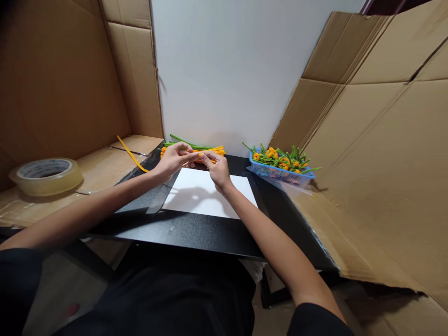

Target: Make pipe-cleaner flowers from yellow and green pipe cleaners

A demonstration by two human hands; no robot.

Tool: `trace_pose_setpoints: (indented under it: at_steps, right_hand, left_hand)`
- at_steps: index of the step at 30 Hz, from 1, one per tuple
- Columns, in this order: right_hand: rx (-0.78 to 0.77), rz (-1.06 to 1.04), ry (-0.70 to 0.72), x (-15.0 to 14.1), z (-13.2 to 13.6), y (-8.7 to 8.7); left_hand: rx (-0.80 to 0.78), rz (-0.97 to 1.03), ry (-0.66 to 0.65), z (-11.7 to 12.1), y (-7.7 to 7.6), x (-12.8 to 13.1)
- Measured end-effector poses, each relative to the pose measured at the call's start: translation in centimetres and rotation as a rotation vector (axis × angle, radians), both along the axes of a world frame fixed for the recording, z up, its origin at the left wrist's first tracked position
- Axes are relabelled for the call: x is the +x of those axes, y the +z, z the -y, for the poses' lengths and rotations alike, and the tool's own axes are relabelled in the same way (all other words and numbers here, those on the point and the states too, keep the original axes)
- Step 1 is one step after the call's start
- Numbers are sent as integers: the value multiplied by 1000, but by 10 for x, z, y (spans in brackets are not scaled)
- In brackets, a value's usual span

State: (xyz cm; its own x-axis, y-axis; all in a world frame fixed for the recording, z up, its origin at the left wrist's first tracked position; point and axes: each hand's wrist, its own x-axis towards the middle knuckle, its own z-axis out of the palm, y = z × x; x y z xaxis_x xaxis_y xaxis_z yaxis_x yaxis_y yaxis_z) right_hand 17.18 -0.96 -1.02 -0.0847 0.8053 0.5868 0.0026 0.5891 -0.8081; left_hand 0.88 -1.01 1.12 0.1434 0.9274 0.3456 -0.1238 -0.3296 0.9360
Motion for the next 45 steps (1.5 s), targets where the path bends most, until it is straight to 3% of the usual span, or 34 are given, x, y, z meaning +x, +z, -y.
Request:
trace_pose_setpoints:
  at_steps: [3, 5, 10, 14, 17, 20, 26, 30, 36, 45]
  right_hand:
    - [95, 93, -45, 4, 0, 1]
    - [114, 158, -97, 7, 0, 2]
    - [-99, 130, -157, 9, 0, 7]
    - [-254, 105, -17, 8, 8, 16]
    - [-289, 121, 38, 8, 12, 20]
    - [-279, 158, 57, 9, 12, 19]
    - [-183, 259, -15, 14, 4, 16]
    - [-303, 160, 86, 18, 2, 15]
    - [-467, 25, 154, 18, 1, 11]
    - [-317, 89, 169, 19, 2, 11]
  left_hand:
    - [-73, 22, -26, -3, 0, -1]
    - [-3, -17, -13, -3, 0, -2]
    - [487, -208, 213, -3, -3, -8]
    - [888, -505, 440, -7, -10, -13]
    - [1152, -664, 501, -11, -16, -15]
    - [1274, -722, 531, -12, -20, -16]
    - [1253, -839, 472, -15, -19, -17]
    - [1157, -907, 361, -14, -16, -17]
    - [958, -930, 298, -9, -10, -18]
    - [711, -732, 296, -7, -2, -15]
